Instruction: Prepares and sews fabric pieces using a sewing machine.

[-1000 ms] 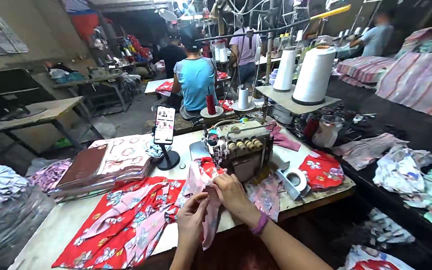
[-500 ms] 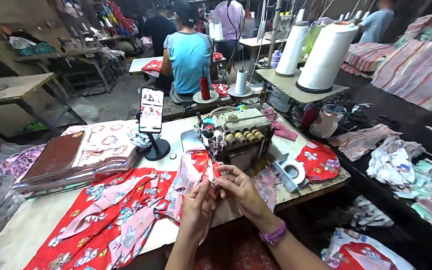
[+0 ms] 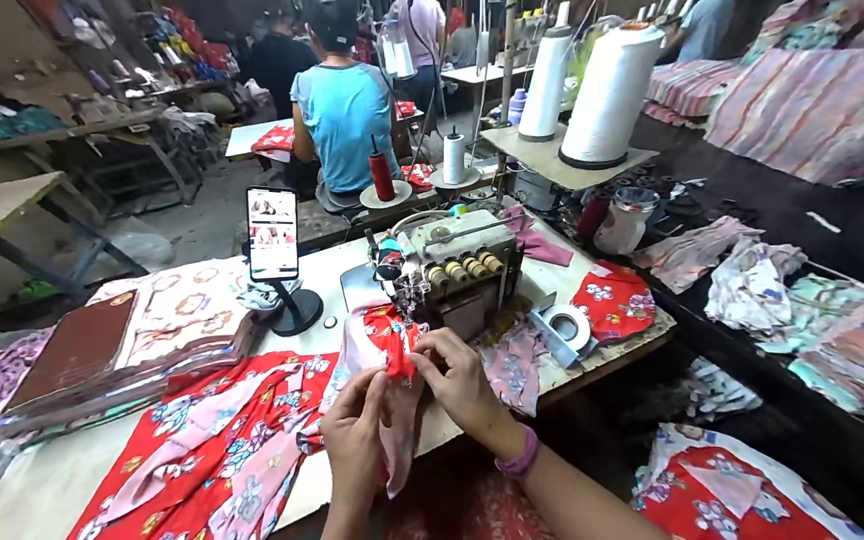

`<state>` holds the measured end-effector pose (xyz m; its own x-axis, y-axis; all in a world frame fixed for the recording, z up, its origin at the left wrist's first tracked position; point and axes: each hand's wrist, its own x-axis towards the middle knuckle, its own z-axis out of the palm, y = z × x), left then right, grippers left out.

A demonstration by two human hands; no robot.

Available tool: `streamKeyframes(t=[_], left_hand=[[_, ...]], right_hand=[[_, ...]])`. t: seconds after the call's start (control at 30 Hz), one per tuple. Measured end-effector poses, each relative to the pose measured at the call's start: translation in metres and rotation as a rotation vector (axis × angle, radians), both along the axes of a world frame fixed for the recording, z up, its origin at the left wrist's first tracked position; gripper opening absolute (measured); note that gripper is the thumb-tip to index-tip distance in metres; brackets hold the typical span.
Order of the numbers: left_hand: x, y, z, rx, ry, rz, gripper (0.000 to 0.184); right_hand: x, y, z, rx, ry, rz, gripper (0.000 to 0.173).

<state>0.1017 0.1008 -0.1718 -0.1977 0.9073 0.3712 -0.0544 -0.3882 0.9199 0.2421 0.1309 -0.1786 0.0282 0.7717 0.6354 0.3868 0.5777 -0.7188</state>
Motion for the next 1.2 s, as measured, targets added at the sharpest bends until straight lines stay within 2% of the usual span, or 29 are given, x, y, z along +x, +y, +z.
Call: streamKeyframes(t=[0.1, 0.27, 0.37, 0.47, 0.53, 0.6, 0.67, 0.8, 0.87, 0.97, 1.07, 1.2], left_hand=[[-0.007, -0.005, 0.001, -0.102, -0.062, 0.023, 0.016], [-0.027, -0.02, 0.004, -0.136, -0.103, 0.091, 0.018], [-0.032, -0.021, 0.004, -0.145, -0.162, 0.099, 0.022], [-0.027, -0.02, 0.002, -0.142, -0.159, 0.071, 0.018], [-0.021, -0.019, 0.002, -0.135, -0.123, 0.053, 0.016], [-0.018, -0.018, 0.001, -0.122, -0.107, 0.037, 0.014], [-0.019, -0.016, 0.0, -0.089, -0.091, 0.035, 0.013], [-0.012, -0.009, 0.004, -0.099, -0.049, 0.024, 0.014], [-0.004, -0.003, 0.007, -0.101, -0.052, -0.003, 0.018], [0.005, 0.001, 0.009, -0.086, -0.107, -0.003, 0.017], [0.003, -0.003, 0.005, -0.073, -0.119, -0.014, 0.016], [-0.011, -0.006, 0.008, -0.059, -0.045, 0.04, 0.014]], right_hand=[[0.002, 0.002, -0.007, 0.087, -0.044, -0.005, 0.013], [0.019, -0.002, -0.012, -0.019, -0.031, -0.063, 0.017], [0.027, -0.003, -0.005, 0.015, -0.072, -0.058, 0.016], [0.018, -0.002, 0.003, 0.095, -0.272, 0.067, 0.021], [0.007, 0.003, -0.002, 0.101, -0.457, 0.076, 0.026], [0.0, 0.009, -0.014, 0.081, -0.55, 0.064, 0.018], [0.001, 0.011, -0.013, 0.067, -0.472, 0.054, 0.015], [0.013, 0.002, 0.014, 0.009, -0.265, 0.096, 0.018], [0.01, -0.003, 0.017, 0.061, -0.269, 0.045, 0.02], [-0.004, 0.001, -0.002, 0.122, -0.396, -0.058, 0.026], [-0.012, 0.014, -0.02, 0.144, -0.454, -0.091, 0.012], [0.003, 0.006, 0.012, 0.036, -0.286, 0.015, 0.015]])
